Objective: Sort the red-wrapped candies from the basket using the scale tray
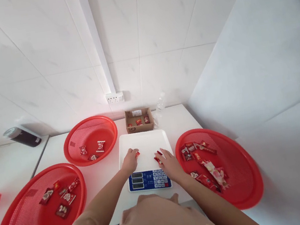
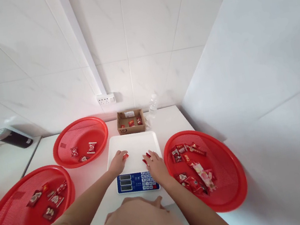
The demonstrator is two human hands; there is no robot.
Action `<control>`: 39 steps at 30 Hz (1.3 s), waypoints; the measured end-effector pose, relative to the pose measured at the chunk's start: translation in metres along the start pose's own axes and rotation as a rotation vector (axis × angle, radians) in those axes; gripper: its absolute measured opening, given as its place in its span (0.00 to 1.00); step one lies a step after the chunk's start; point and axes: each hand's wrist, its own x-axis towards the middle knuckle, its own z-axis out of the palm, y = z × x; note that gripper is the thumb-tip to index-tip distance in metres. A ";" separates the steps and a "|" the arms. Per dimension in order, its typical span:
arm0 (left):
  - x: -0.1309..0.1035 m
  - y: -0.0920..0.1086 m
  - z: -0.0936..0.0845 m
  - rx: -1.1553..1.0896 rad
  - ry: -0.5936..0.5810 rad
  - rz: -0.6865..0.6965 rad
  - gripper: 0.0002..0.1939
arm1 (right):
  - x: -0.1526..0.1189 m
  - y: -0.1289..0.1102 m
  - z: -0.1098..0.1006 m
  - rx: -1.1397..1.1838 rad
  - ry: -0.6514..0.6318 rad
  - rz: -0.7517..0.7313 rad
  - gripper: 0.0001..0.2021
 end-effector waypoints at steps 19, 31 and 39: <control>-0.037 0.026 0.017 -1.014 -0.058 -0.489 0.13 | 0.041 -0.034 -0.004 0.550 -0.006 0.043 0.09; -0.044 0.011 0.007 -1.045 0.067 -0.592 0.12 | 0.039 -0.051 0.011 0.407 -0.143 0.090 0.05; -0.048 0.022 0.007 -1.274 -0.130 -0.453 0.14 | 0.033 -0.074 -0.005 0.767 -0.069 -0.027 0.07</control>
